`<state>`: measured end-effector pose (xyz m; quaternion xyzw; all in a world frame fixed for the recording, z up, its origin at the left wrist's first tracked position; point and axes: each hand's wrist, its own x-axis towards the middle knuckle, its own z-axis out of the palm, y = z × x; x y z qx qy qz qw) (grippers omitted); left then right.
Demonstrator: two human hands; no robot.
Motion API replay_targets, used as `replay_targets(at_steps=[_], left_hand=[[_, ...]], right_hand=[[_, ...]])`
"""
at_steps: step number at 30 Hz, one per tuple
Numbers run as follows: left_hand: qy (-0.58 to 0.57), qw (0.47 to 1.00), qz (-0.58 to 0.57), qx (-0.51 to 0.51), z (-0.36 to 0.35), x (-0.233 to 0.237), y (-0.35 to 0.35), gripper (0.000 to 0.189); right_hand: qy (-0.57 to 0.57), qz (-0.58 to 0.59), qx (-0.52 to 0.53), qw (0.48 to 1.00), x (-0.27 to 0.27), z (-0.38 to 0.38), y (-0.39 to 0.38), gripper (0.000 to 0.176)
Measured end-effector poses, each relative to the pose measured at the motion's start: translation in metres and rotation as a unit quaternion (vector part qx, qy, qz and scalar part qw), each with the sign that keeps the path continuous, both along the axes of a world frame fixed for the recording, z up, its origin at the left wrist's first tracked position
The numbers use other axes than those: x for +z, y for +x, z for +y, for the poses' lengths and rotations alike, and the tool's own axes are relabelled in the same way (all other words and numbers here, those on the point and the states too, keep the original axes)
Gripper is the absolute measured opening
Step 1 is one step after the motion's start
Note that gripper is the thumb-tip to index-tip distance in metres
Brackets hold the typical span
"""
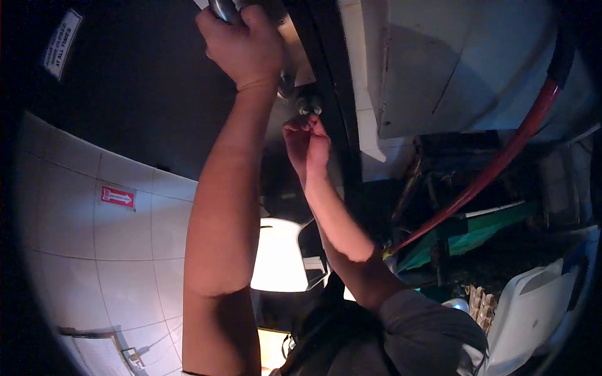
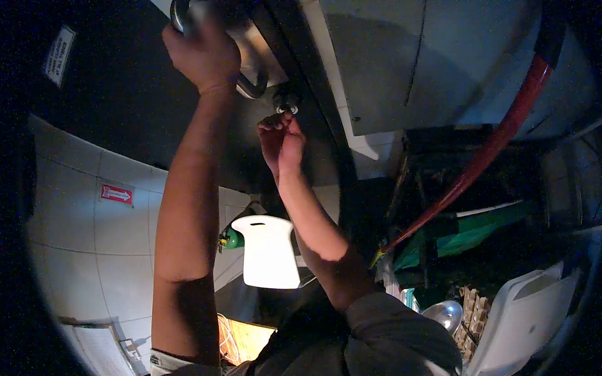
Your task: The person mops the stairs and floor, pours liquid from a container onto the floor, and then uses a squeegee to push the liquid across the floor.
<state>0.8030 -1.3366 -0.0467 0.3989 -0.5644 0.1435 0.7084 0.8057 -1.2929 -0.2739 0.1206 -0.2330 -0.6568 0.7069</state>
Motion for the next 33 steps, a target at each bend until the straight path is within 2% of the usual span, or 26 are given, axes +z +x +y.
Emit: replay_targets(at_steps=[2,5,6,8,11,14,17,20,21,24,27,29,30,32,33], left_hand=[[-0.047,0.998,-0.039,0.023,-0.003,0.0,0.005,0.03],[0.037,0.998,0.0,0.054,0.003,0.003,0.001,0.034],[0.017,0.998,-0.005,0.054,0.001,0.002,0.001,0.034],[-0.023,0.998,-0.016,0.055,-0.006,-0.002,0.004,0.035],[0.018,0.998,-0.008,0.064,-0.001,-0.002,0.003,0.035],[0.045,0.998,0.037,0.015,0.004,0.0,-0.004,0.035],[-0.008,0.998,-0.044,0.052,0.009,0.0,-0.001,0.029],[0.015,0.995,-0.022,0.092,-0.005,-0.005,0.004,0.033],[0.017,0.997,-0.024,0.077,-0.004,-0.004,0.006,0.033],[0.016,0.999,-0.03,0.039,-0.002,-0.002,0.008,0.03],[-0.001,1.0,-0.023,0.014,0.004,0.001,0.002,0.028],[-0.01,1.0,0.008,-0.003,0.006,0.001,-0.002,0.027],[0.036,0.999,0.025,-0.004,0.013,-0.001,-0.002,0.027],[0.113,0.992,0.059,-0.014,0.021,0.01,-0.002,0.028],[0.081,0.993,0.009,0.087,0.01,0.003,0.004,0.029]], right_hand=[[-0.015,-0.019,-0.015,1.0,-0.001,-0.004,0.008,0.02],[0.002,-0.061,-0.01,0.998,0.013,0.0,0.008,0.021],[0.014,-0.076,-0.005,0.997,0.014,0.002,0.006,0.021],[-0.01,-0.073,-0.007,0.997,0.017,0.004,0.004,0.021],[-0.026,-0.075,0.012,0.997,0.008,-0.001,0.003,0.019],[-0.028,-0.095,0.014,0.995,0.003,-0.004,0.002,0.018],[-0.009,-0.106,0.033,0.994,0.013,-0.002,-0.005,0.016],[-0.016,-0.063,0.007,0.998,0.005,-0.007,-0.004,0.017],[-0.026,-0.042,-0.008,0.999,0.006,-0.007,-0.001,0.019],[-0.039,-0.094,0.025,0.994,0.003,-0.007,-0.001,0.023],[-0.015,-0.084,-0.006,0.996,-0.004,-0.017,0.001,0.019],[0.103,0.11,-0.044,0.988,-0.02,-0.034,0.006,0.019],[0.161,0.209,-0.058,0.963,-0.025,-0.034,0.008,0.019],[0.12,0.081,0.006,0.99,0.002,-0.024,0.001,0.021],[0.099,0.015,0.034,0.994,0.014,-0.015,-0.004,0.022]])
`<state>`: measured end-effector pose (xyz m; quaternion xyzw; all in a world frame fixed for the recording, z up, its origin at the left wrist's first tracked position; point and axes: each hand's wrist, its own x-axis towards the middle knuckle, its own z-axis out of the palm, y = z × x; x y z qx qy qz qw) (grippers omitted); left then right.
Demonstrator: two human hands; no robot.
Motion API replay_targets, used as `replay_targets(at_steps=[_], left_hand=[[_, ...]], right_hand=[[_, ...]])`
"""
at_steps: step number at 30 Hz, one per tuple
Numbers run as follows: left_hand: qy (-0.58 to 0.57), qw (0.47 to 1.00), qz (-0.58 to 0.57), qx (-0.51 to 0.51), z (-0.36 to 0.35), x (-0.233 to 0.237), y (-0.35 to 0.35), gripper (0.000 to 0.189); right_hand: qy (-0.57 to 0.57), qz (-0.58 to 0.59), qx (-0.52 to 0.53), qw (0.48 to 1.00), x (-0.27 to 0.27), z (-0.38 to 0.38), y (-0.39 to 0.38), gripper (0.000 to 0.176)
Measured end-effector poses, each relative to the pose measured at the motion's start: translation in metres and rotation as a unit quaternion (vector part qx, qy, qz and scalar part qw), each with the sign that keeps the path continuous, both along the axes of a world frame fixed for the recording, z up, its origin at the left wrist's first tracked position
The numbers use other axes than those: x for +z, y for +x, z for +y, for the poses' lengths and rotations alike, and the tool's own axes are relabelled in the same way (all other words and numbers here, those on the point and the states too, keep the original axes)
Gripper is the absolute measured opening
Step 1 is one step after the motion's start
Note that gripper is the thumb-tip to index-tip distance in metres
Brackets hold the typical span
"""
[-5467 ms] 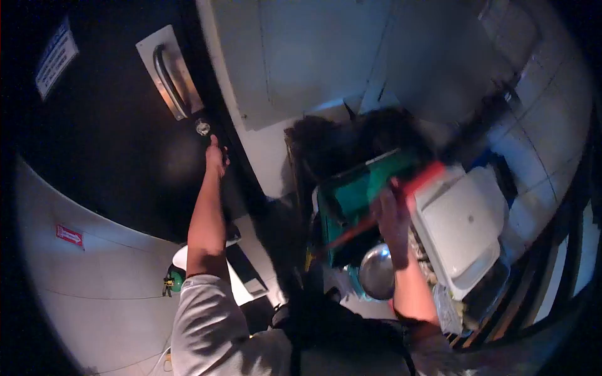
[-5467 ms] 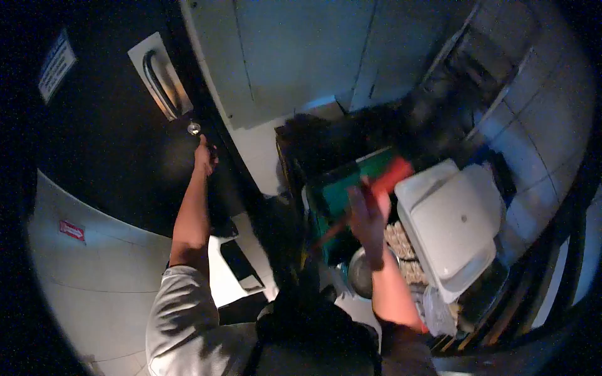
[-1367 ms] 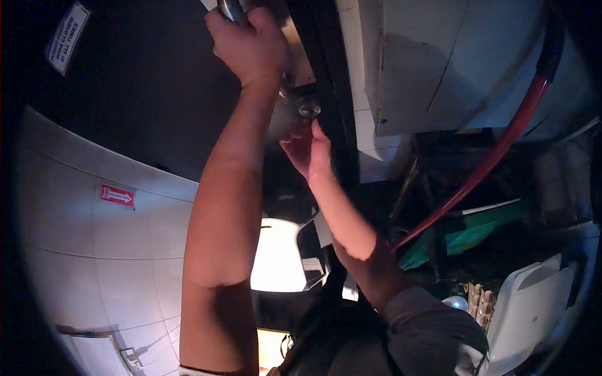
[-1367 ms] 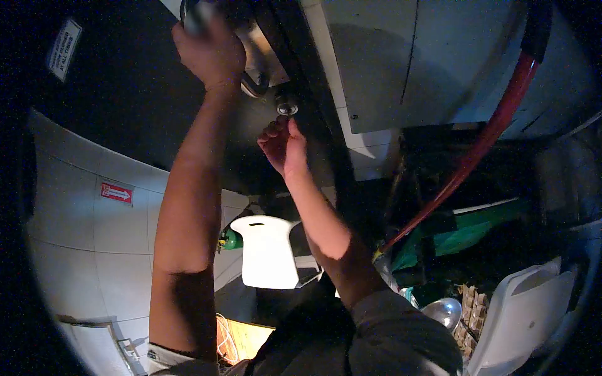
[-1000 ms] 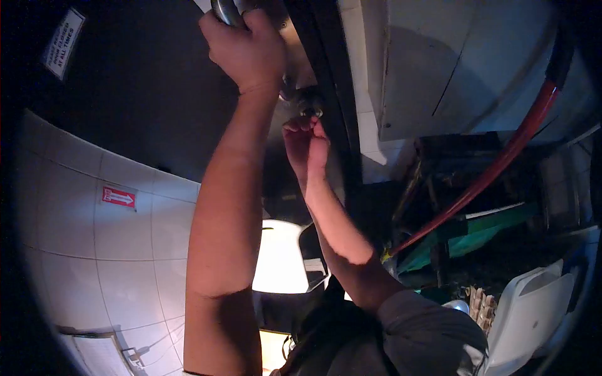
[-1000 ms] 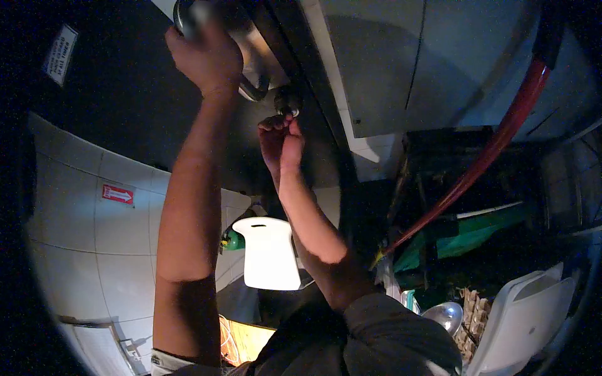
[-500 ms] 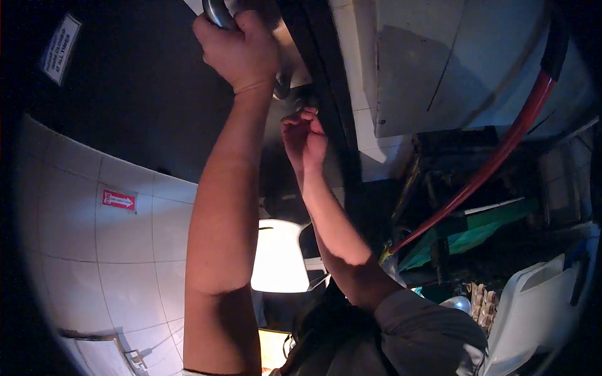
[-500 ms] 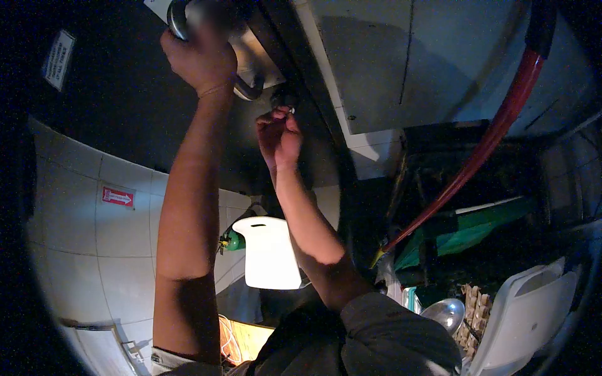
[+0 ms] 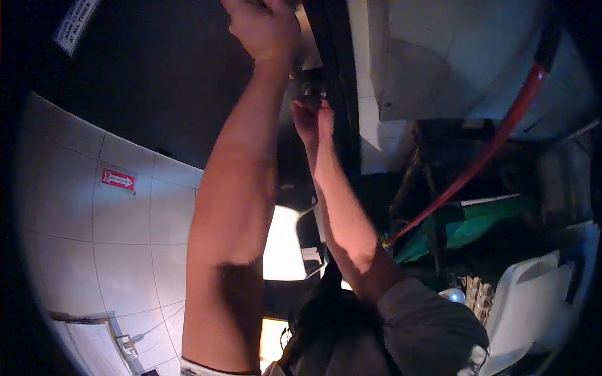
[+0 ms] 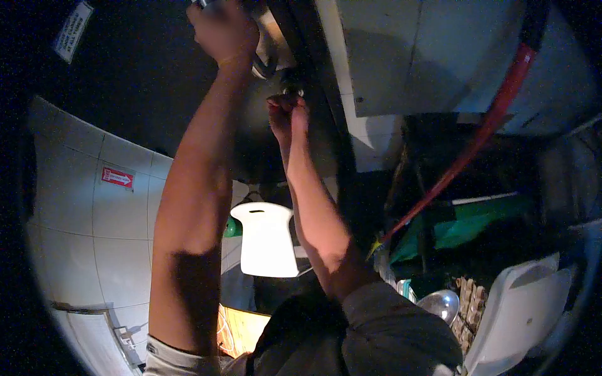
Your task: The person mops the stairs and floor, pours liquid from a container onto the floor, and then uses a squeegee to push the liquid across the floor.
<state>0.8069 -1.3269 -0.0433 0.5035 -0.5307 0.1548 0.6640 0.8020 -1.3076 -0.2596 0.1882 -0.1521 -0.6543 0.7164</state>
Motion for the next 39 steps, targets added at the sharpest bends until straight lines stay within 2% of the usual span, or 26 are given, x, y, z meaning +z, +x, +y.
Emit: replay_targets(at_steps=[1,3,4,6,7,8,9,11,12,15,16,19,23,27,30,31,32,35,37,39], left_hand=[[-0.006,0.999,0.004,-0.039,0.005,-0.006,0.005,0.029],[-0.03,0.992,0.014,-0.119,0.0,-0.004,0.007,0.031],[-0.007,0.993,0.032,-0.115,0.002,0.007,0.0,0.032],[0.054,0.991,0.072,-0.095,0.009,0.007,-0.002,0.032],[0.001,0.996,0.052,-0.077,-0.003,0.007,-0.002,0.03],[-0.041,0.997,0.031,-0.054,-0.013,0.001,-0.002,0.027],[-0.078,0.997,0.006,-0.028,-0.013,-0.008,0.001,0.025],[-0.04,0.995,0.022,-0.091,0.001,-0.003,-0.002,0.029],[-0.024,0.991,0.027,-0.125,0.009,0.002,-0.004,0.031],[-0.014,1.0,-0.01,-0.023,0.016,0.008,-0.004,0.032],[-0.001,0.996,0.023,-0.087,0.023,0.011,-0.001,0.031],[-0.088,0.961,0.068,-0.255,0.042,0.009,0.004,0.026],[-0.054,0.979,0.02,-0.196,0.064,-0.003,0.016,0.019],[-0.055,0.982,0.018,-0.181,0.082,0.005,0.009,0.016],[-0.034,0.987,0.029,-0.156,0.109,0.014,0.014,0.017],[-0.024,0.989,0.038,-0.144,0.119,0.013,0.021,0.018],[0.002,0.992,0.011,-0.127,0.131,0.012,0.032,0.024],[0.001,0.99,0.013,-0.143,0.151,0.001,0.048,0.021],[0.012,0.991,-0.003,-0.134,0.175,0.001,0.058,0.013],[0.053,0.968,0.111,-0.218,0.213,0.006,0.058,0.019]], right_hand=[[0.055,0.105,0.026,0.993,0.005,0.01,-0.003,0.022],[0.155,0.309,0.07,0.936,0.019,0.011,-0.01,0.023],[0.151,0.328,0.085,0.929,0.014,0.017,-0.012,0.022],[-0.058,0.246,0.076,0.965,-0.028,0.0,-0.013,0.023],[-0.153,0.197,0.078,0.965,-0.008,0.01,-0.017,0.024],[0.106,0.372,0.12,0.914,0.012,0.015,-0.017,0.024],[0.097,0.358,0.122,0.921,-0.001,0.021,-0.016,0.024],[0.045,0.328,0.109,0.937,-0.008,0.012,-0.019,0.023],[0.053,0.309,0.106,0.944,-0.012,0.008,-0.016,0.023],[0.09,0.264,0.067,0.958,0.0,0.02,-0.008,0.023],[-0.003,0.274,0.02,0.962,0.0,0.023,-0.006,0.025],[0.113,0.328,0.069,0.936,0.002,0.053,0.0,0.022],[-0.045,0.237,0.028,0.97,-0.033,0.08,0.005,0.024],[0.117,0.332,0.093,0.931,0.003,0.094,-0.004,0.025],[-0.015,0.282,0.09,0.955,-0.026,0.109,-0.003,0.025],[-0.056,0.268,0.095,0.957,-0.021,0.12,0.0,0.025],[0.034,0.328,0.121,0.936,-0.018,0.134,0.005,0.026],[0.008,0.32,0.154,0.935,-0.014,0.182,0.0,0.029],[0.015,0.364,0.212,0.907,-0.019,0.219,-0.003,0.039],[0.009,0.346,0.288,0.893,-0.03,0.265,-0.006,0.047]])
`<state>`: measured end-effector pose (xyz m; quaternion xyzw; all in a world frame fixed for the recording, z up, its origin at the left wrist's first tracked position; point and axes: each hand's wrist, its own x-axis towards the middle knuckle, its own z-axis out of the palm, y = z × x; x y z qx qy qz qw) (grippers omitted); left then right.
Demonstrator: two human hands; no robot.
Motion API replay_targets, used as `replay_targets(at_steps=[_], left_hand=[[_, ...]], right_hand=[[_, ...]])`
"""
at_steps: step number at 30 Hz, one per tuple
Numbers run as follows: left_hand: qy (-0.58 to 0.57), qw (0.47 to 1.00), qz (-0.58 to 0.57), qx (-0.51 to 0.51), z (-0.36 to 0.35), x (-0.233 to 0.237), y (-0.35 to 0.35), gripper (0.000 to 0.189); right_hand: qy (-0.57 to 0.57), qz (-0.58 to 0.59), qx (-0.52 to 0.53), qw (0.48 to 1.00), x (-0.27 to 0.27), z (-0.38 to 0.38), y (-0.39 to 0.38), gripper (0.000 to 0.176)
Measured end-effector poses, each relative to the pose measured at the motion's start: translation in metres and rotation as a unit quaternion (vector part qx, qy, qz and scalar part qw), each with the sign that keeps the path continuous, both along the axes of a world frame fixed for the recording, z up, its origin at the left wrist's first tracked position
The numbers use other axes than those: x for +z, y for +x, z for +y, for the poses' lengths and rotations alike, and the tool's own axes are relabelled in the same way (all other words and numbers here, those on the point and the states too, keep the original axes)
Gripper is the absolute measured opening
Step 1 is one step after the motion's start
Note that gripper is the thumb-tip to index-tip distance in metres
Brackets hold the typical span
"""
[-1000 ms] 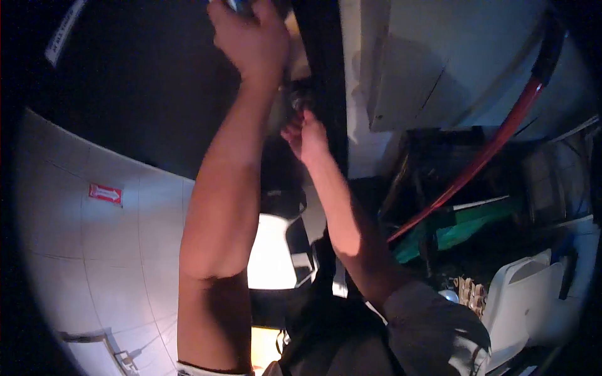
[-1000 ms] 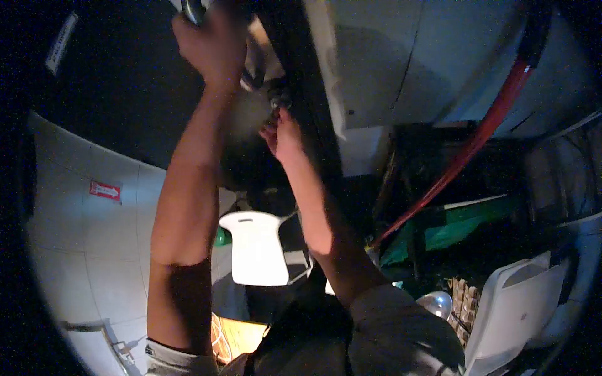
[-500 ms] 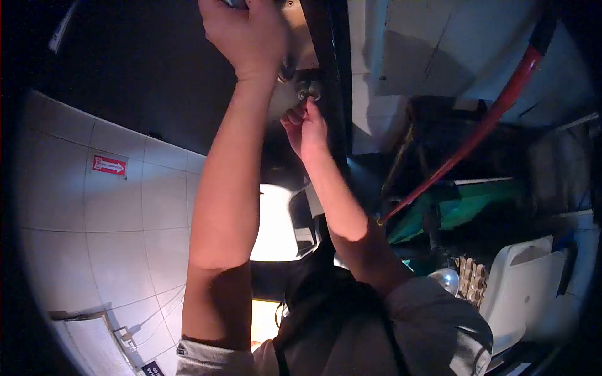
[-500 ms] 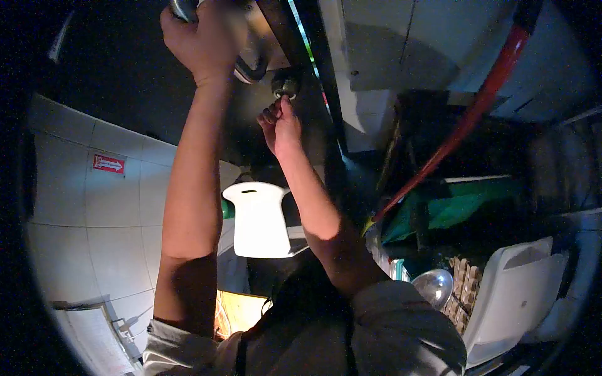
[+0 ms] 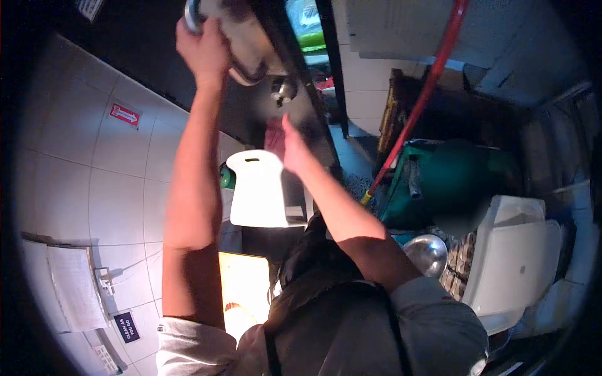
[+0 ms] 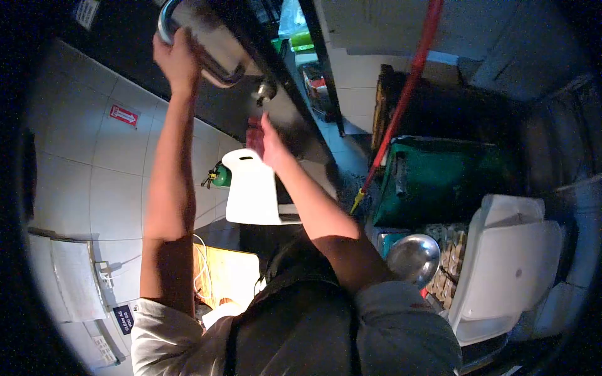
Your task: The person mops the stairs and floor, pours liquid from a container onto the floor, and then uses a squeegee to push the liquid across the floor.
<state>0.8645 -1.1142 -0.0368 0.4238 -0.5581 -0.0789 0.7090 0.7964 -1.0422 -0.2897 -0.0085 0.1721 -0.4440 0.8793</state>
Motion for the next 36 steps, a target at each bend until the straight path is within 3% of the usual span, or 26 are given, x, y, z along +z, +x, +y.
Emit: replay_targets(at_steps=[2,4,6,8,11,15,21,24,25,28,31,36], left_hand=[[-0.004,1.0,0.017,-0.024,0.028,0.004,0.005,0.01],[0.029,0.997,0.059,-0.042,0.052,0.007,0.028,0.01],[0.034,0.995,0.087,-0.042,0.084,0.008,0.03,0.011],[0.021,0.987,0.11,-0.113,0.109,0.006,0.049,0.01],[0.018,0.984,0.116,-0.132,0.143,0.005,0.068,0.01],[0.032,0.99,0.113,-0.084,0.183,0.005,0.097,0.01],[0.06,0.982,0.106,-0.146,0.246,0.001,0.157,0.008],[0.027,0.975,0.089,-0.201,0.265,-0.021,0.221,0.016],[-0.01,0.988,0.153,-0.013,0.263,-0.008,0.186,0.011],[0.0,0.993,0.117,0.004,0.268,-0.006,0.184,0.014],[0.023,0.985,0.128,-0.111,0.27,-0.021,0.216,0.023],[0.02,0.978,0.131,-0.16,0.266,-0.027,0.223,0.024]], right_hand=[[-0.03,0.05,0.032,0.998,-0.012,0.051,-0.007,0.05],[-0.05,0.089,0.068,0.992,-0.059,0.09,0.008,0.055],[-0.086,0.17,0.112,0.975,-0.065,0.135,-0.004,0.058],[-0.142,0.25,0.17,0.942,-0.072,0.167,-0.008,0.051],[-0.184,0.291,0.229,0.911,-0.08,0.193,-0.019,0.052],[-0.193,0.328,0.271,0.884,-0.079,0.203,-0.024,0.053],[-0.197,0.342,0.207,0.895,-0.068,0.197,-0.053,0.047],[-0.166,0.388,0.182,0.888,-0.066,0.189,-0.071,0.046],[-0.169,0.383,0.179,0.891,-0.067,0.185,-0.076,0.046],[-0.182,0.376,0.173,0.892,-0.065,0.179,-0.08,0.044],[-0.225,0.398,0.188,0.869,-0.055,0.176,-0.082,0.042],[-0.267,0.397,0.137,0.867,-0.025,0.168,-0.093,0.04]])
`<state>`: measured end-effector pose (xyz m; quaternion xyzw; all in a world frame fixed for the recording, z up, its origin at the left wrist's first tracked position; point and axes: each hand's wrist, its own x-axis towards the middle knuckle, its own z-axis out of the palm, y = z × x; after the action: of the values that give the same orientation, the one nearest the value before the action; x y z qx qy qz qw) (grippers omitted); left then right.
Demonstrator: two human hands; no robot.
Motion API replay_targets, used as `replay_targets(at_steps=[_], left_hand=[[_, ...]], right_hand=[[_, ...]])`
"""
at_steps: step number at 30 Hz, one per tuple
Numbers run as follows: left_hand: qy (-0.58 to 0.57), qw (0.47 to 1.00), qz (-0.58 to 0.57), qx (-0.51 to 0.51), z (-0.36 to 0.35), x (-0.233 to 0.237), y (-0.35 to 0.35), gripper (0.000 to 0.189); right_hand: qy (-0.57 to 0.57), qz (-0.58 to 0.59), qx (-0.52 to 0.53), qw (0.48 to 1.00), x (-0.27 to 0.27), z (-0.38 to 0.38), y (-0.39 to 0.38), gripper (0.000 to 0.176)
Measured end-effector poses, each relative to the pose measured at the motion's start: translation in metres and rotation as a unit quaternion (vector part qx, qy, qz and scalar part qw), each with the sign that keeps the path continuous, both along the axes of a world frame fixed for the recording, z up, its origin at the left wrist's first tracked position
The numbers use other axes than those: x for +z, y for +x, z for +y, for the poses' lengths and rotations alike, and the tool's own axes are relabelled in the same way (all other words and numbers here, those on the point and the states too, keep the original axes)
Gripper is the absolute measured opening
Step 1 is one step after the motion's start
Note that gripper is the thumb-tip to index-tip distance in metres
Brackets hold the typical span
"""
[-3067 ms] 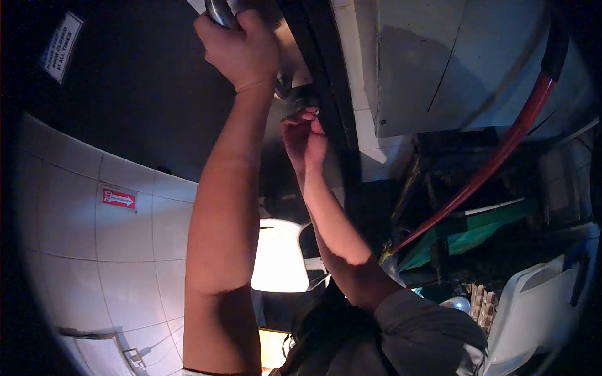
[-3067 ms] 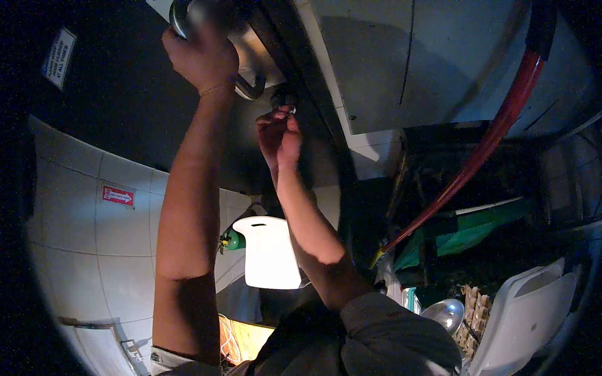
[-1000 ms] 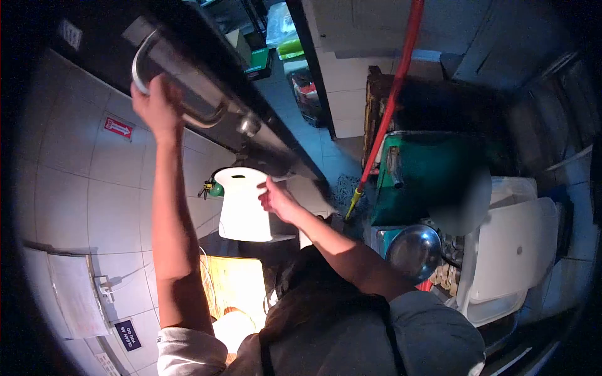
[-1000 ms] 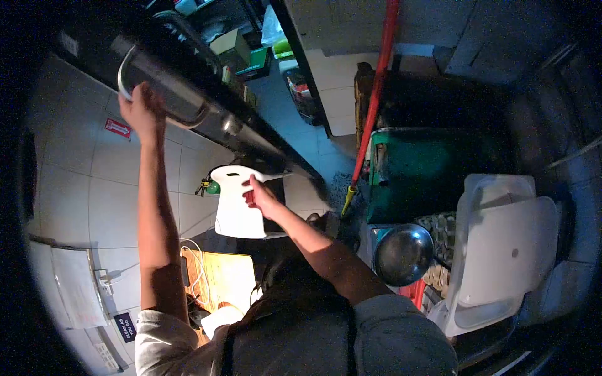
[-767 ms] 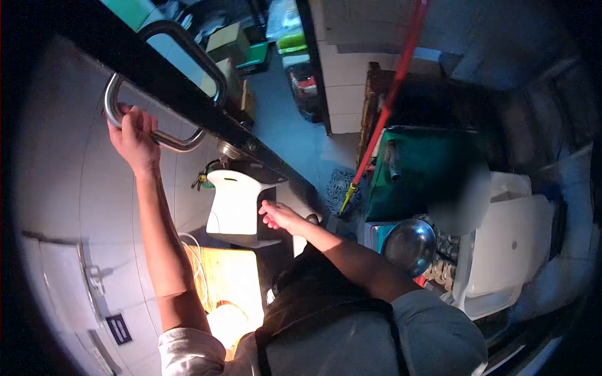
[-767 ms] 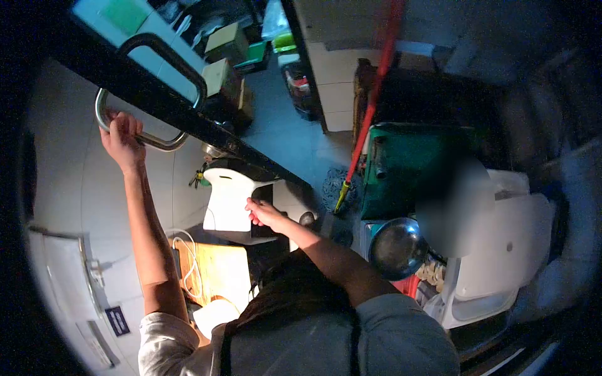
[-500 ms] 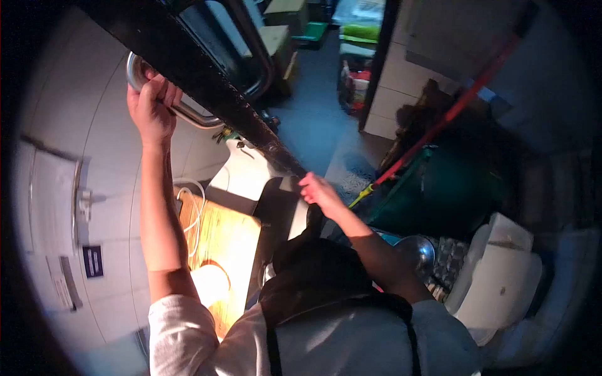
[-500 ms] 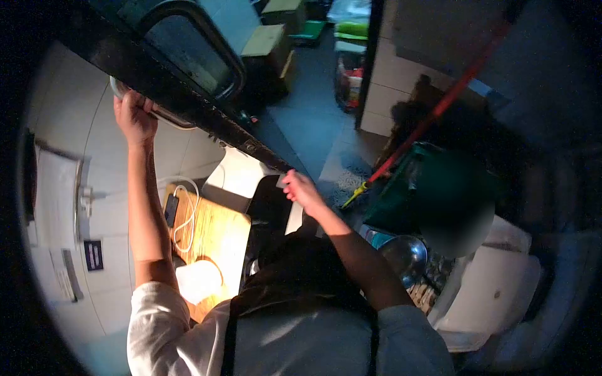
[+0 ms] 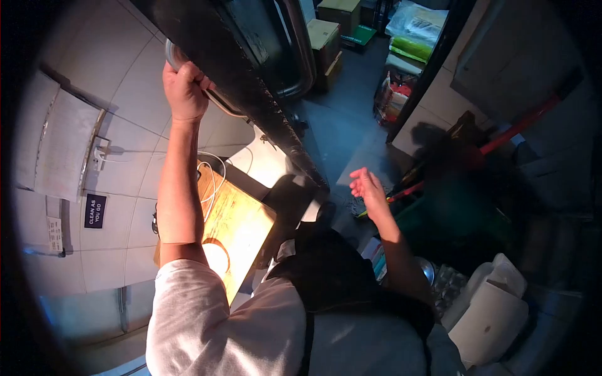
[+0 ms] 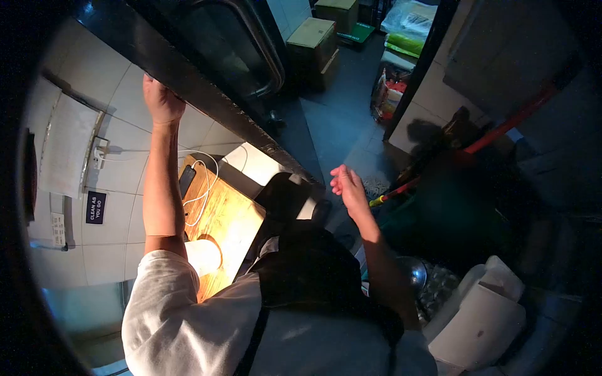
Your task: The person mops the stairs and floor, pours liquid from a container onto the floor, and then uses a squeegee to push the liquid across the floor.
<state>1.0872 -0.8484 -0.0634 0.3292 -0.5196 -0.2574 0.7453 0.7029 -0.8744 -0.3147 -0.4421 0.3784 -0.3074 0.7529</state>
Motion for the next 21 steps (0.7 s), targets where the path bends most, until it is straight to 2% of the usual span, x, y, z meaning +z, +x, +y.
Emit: replay_targets(at_steps=[3,4,5,7,8,10,12,13,16,17,18,19,20,21], left_hand=[[0.017,0.997,0.01,-0.074,-0.001,-0.003,0.006,0.022],[0.026,0.997,0.014,-0.068,0.003,-0.002,0.003,0.022],[0.036,0.997,0.017,-0.063,0.008,0.0,0.001,0.022],[0.063,0.998,0.01,0.022,0.012,-0.002,-0.022,0.023],[0.07,0.995,0.025,0.061,0.017,0.001,-0.045,0.029],[0.115,0.983,-0.089,0.109,0.041,-0.008,-0.056,0.047],[0.201,0.957,-0.144,0.151,0.08,-0.02,-0.062,0.061],[0.247,0.942,-0.155,0.169,0.106,-0.03,-0.06,0.062],[0.36,0.889,-0.069,0.275,0.211,-0.097,-0.052,0.051],[0.339,0.897,-0.006,0.285,0.252,-0.129,-0.058,0.045],[0.418,0.831,0.027,0.367,0.301,-0.165,-0.068,0.033],[0.386,0.862,0.069,0.322,0.337,-0.188,-0.094,0.019],[0.465,0.774,0.1,0.418,0.382,-0.228,-0.121,0.012],[0.489,0.744,0.116,0.441,0.389,-0.219,-0.161,0.016]], right_hand=[[-0.041,-0.006,0.011,0.999,0.029,-0.012,0.001,0.036],[-0.058,-0.008,0.017,0.998,0.043,-0.017,0.005,0.035],[-0.13,-0.008,0.034,0.991,0.059,-0.025,0.012,0.035],[-0.253,-0.017,0.053,0.966,0.089,-0.045,0.031,0.041],[-0.304,-0.024,0.055,0.951,0.102,-0.056,0.042,0.046],[-0.378,-0.067,0.028,0.923,0.142,-0.072,0.065,0.061],[-0.404,-0.121,0.016,0.907,0.174,-0.081,0.086,0.076],[-0.404,-0.142,0.012,0.903,0.189,-0.08,0.095,0.08],[-0.407,-0.16,0.042,0.898,0.197,-0.085,0.115,0.084],[-0.42,-0.136,0.035,0.897,0.197,-0.08,0.118,0.087],[-0.424,-0.134,0.022,0.896,0.191,-0.077,0.123,0.086],[-0.43,-0.132,0.009,0.893,0.185,-0.077,0.128,0.086],[-0.44,-0.132,-0.004,0.889,0.182,-0.076,0.134,0.085],[-0.439,-0.112,-0.026,0.891,0.181,-0.074,0.137,0.084]])
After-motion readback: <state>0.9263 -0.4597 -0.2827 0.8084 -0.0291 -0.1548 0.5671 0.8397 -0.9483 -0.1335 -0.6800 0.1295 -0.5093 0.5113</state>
